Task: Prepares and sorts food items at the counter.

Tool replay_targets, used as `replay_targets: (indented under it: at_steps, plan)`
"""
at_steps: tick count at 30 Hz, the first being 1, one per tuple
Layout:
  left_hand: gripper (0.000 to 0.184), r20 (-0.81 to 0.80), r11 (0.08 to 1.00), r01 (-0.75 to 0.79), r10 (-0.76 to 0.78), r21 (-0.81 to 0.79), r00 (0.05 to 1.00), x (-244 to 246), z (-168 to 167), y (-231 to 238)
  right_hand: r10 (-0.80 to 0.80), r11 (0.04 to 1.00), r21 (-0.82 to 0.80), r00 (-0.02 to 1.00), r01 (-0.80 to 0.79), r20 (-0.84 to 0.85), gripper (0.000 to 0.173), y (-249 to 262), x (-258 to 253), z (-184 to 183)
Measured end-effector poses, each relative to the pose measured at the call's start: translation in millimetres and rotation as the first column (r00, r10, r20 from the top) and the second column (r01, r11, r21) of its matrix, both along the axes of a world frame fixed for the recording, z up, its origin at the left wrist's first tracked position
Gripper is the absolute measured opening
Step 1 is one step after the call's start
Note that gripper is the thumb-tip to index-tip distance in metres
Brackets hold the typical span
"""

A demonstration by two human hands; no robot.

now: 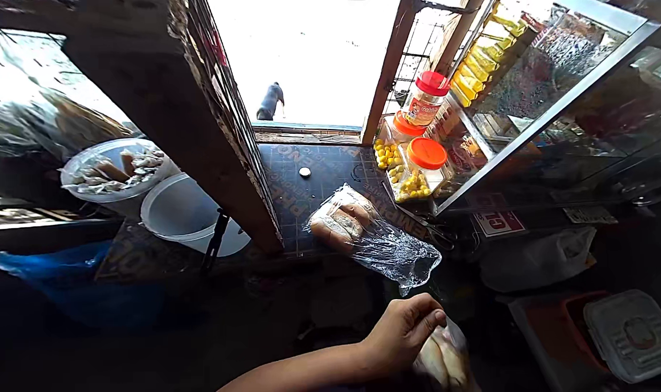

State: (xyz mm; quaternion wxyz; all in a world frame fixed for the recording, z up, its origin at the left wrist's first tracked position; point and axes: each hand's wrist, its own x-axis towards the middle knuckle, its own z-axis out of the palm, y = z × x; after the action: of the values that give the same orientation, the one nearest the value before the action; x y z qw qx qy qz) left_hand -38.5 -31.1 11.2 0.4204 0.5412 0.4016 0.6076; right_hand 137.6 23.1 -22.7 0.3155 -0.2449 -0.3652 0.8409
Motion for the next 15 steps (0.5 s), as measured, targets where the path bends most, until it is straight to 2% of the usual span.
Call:
replay_targets:
  at_steps: [1, 2, 3, 4, 5, 6, 7, 8, 9, 10, 12, 15]
  plan:
    - [0.021, -0.031, 0.997, 0.026, -0.024, 0.071, 0.999, -4.1, 4.3, -2.3, 0.055, 0.989, -0.134, 0.998, -0.059, -0.037, 0.023, 4.2, -1.3, -12.6]
    - [0.021, -0.068, 0.99, 0.078, -0.07, 0.118, 0.995, -7.7, 8.2, -5.4, 0.135, 0.941, -0.28, 0.968, -0.192, -0.21, 0.033, 9.0, 2.4, -39.7]
    - [0.02, -0.113, 0.981, 0.133, -0.117, 0.14, 0.987, -10.6, 10.5, -8.8, 0.142, 0.883, -0.393, 0.943, -0.258, -0.3, 0.042, 10.5, 3.3, -60.1]
    - [0.019, -0.159, 0.974, 0.177, -0.155, 0.139, 0.975, -13.4, 10.7, -12.4, 0.11, 0.843, -0.484, 0.956, -0.235, -0.272, 0.046, 9.1, 3.1, -68.8]
    - [0.019, -0.187, 0.969, 0.207, -0.181, 0.132, 0.966, -16.4, 9.4, -15.6, 0.072, 0.838, -0.531, 0.99, -0.127, -0.123, 0.049, 7.8, 1.3, -69.1]
    - [0.018, -0.206, 0.967, 0.22, -0.191, 0.128, 0.96, -20.3, 8.0, -18.2, 0.013, 0.876, -0.479, 0.992, 0.049, 0.127, 0.048, 8.0, -4.8, -65.6]
    - [0.018, -0.228, 0.968, 0.217, -0.185, 0.123, 0.956, -24.9, 7.3, -21.0, -0.086, 0.939, -0.283, 0.929, 0.196, 0.359, 0.04, 8.2, -9.8, -64.9]
    - [0.018, -0.248, 0.971, 0.208, -0.175, 0.115, 0.953, -30.1, 6.8, -24.2, -0.21, 0.971, 0.004, 0.843, 0.24, 0.495, 0.029, 10.3, -10.7, -68.0]
    - [0.019, -0.262, 0.975, 0.196, -0.163, 0.103, 0.951, -35.7, 6.0, -27.4, -0.341, 0.935, 0.279, 0.769, 0.218, 0.542, 0.028, 15.9, -13.1, -67.5]
    - [0.019, -0.275, 0.98, 0.179, -0.147, 0.093, 0.95, -41.9, 4.6, -30.4, -0.464, 0.842, 0.505, 0.73, 0.188, 0.502, 0.027, 23.9, -17.1, -63.6]
    - [0.019, -0.295, 0.99, 0.12, -0.092, 0.075, 0.951, -54.2, 0.3, -36.4, -0.568, 0.591, 0.794, 0.772, 0.143, 0.284, 0.018, 42.8, -30.6, -50.3]
    - [0.02, -0.302, 0.997, -0.027, 0.048, 0.073, 0.952, -71.1, -6.6, -46.5, -0.533, 0.222, 0.975, 0.838, 0.003, 0.119, 0.024, 66.2, -65.1, -36.9]
